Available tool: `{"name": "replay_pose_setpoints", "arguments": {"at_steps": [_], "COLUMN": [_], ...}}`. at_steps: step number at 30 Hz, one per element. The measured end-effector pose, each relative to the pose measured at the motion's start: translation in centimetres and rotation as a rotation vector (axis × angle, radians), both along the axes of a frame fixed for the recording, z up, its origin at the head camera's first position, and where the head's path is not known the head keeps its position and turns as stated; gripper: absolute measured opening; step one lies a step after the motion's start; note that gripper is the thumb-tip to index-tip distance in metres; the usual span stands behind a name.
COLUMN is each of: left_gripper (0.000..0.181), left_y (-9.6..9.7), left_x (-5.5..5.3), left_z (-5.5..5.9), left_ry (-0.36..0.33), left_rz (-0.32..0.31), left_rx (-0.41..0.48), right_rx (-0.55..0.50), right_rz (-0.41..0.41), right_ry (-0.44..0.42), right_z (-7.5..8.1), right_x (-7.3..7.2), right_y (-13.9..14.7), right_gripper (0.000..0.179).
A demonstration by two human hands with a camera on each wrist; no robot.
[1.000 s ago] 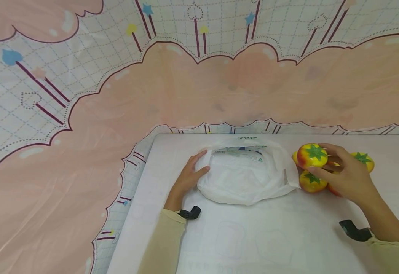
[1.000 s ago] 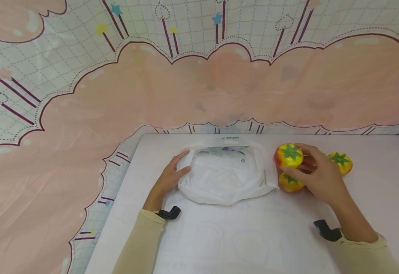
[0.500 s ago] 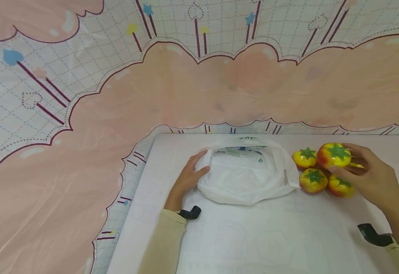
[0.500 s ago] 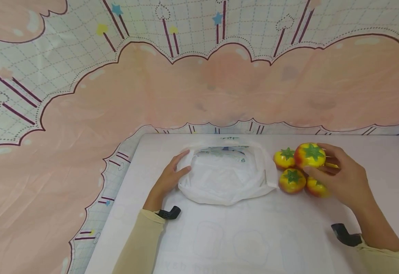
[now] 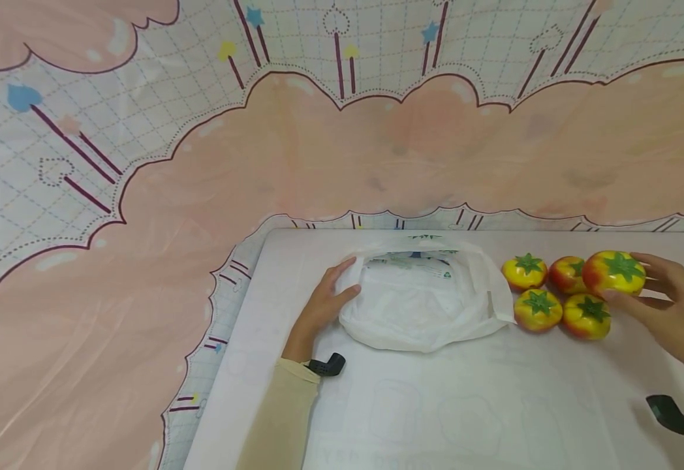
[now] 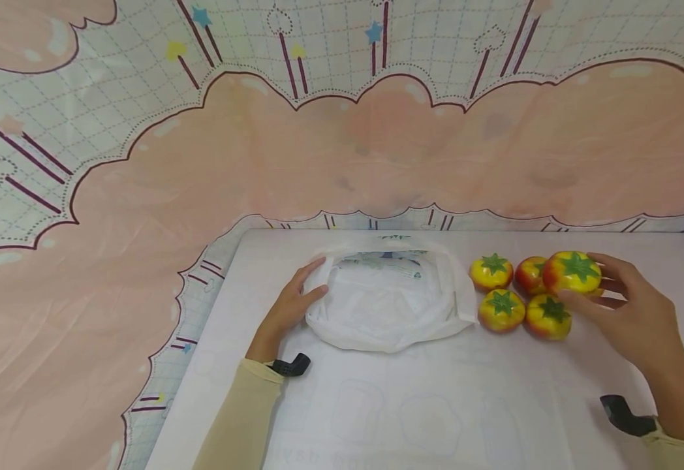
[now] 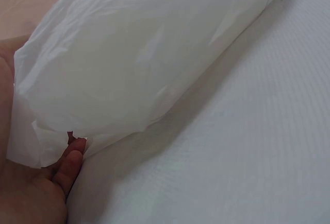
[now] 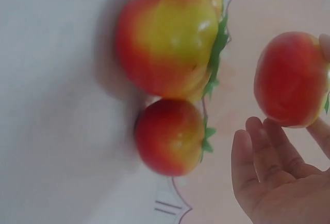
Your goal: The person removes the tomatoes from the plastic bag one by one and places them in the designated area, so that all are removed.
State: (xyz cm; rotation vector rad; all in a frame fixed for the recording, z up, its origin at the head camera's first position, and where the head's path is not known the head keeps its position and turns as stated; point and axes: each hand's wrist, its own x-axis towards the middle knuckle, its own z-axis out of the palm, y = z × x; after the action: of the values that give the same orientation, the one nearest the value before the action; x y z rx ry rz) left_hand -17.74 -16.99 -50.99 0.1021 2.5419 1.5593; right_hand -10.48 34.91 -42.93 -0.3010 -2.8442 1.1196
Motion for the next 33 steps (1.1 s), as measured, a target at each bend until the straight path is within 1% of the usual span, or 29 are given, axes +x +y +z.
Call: {"name": "replay_pose_setpoints", "arguments": {"at_steps": [3, 5, 8, 12, 18, 28, 33], "left_gripper": [0.061, 0.061, 0.061, 0.061, 0.060, 0.060, 0.060], "left_y": [0.0, 0.1, 0.1, 0.1, 0.1, 0.1, 0.1], "left_x": [0.0, 0.1, 0.1, 0.1, 0.1, 0.2, 0.2], "left_z": [0.1, 0.1, 0.1, 0.1, 0.1, 0.1, 0.1], "left_ry": [-0.003, -0.004, -0.006, 0.001, 0.006, -0.015, -0.015], "left_rz": [0.001, 0.001, 0.001, -0.001, 0.000, 0.008, 0.005], "left_rx": [0.006, 0.008, 0.014, 0.013, 0.000, 0.000, 0.009], "right_rx": [-0.010, -0.011, -0.011, 0.017, 0.036, 0.018, 0.021], "right_rz": [-0.012, -0.019, -0.033, -0.047, -0.067, -0.117, -0.143], "right_ry": [0.043, 0.050, 0.036, 0.022, 0.036, -0.013, -0.074], "right_z": [-0.7, -1.1, -1.5, -1.8, -2.3, -3.9, -4.2], "right_x": [0.3, 0.4, 0.7, 1.2, 1.8, 2.7, 2.9], "right_y": [0.6, 1.0, 1.5, 2.0, 2.5, 3.6, 3.9], "right_gripper": [0.078, 0.077, 0.077, 0.079, 0.076, 0.076, 0.080]}}
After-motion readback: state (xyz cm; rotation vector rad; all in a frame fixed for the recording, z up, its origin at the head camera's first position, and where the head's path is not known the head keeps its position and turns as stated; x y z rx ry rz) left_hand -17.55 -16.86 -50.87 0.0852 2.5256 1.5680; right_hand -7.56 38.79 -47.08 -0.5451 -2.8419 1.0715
